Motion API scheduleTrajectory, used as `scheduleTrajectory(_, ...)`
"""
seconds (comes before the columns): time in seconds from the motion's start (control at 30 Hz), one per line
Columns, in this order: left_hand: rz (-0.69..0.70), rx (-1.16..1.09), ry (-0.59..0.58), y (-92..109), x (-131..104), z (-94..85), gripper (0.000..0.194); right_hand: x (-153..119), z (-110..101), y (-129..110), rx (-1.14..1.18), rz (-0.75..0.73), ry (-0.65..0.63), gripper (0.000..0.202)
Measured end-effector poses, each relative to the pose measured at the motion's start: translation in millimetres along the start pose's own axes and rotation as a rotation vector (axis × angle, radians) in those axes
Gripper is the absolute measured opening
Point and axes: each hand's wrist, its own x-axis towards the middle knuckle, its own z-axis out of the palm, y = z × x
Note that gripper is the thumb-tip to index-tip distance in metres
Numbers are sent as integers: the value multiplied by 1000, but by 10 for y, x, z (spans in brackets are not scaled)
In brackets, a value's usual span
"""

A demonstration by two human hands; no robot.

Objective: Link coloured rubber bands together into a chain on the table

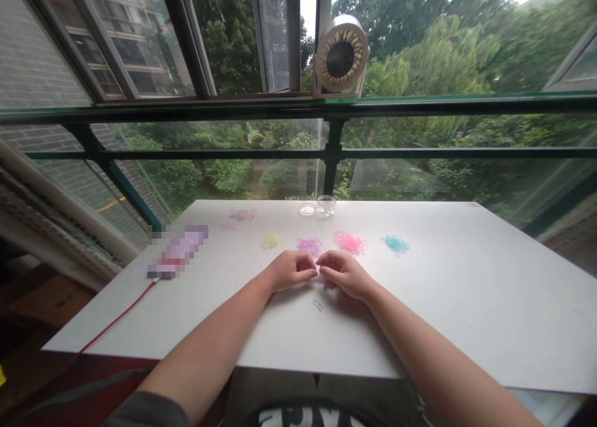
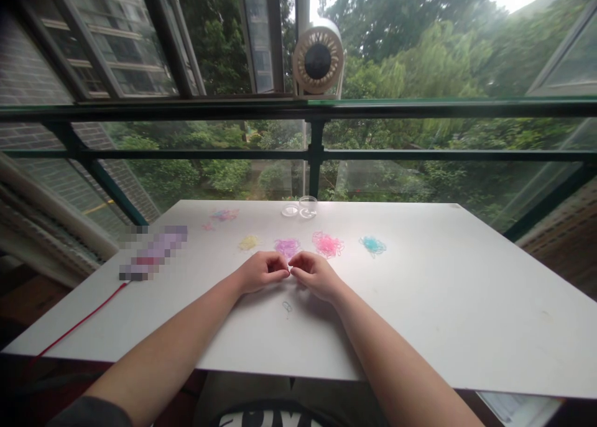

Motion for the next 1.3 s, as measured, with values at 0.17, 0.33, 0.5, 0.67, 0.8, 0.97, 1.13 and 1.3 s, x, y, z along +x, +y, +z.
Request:
scheduleTrajectory(0.17,14,1,-9,-25,-1,12,21,-1,5,13,-62,-14,11,16)
scheduleTrajectory(0.33,27,-7,-1,-24,6,19,20,13,31,77,-118,3,19,14)
scheduleTrajectory(0.5,19,-17,10,-26,6,14,22,27,38,110,-195,7,21,11)
scheduleTrajectory(0.67,24,-42,36,-25,2,7,21,20,37,104,-273,-32,36,10)
scheduleTrajectory(0.8,44,-32,56,-6,2,-4,20,2,41,86,-309,-64,62,11)
scheduleTrajectory(0.97,59,-4,58,6,7,-14,20,-19,22,37,-393,-130,99,13)
scheduleTrajectory(1.13,69,11,70,-8,14,-13,17,-18,-1,14,-454,-167,127,10)
scheduleTrajectory(1.3,69,-4,76,-15,15,-18,16,-19,-15,22,-473,-188,128,9)
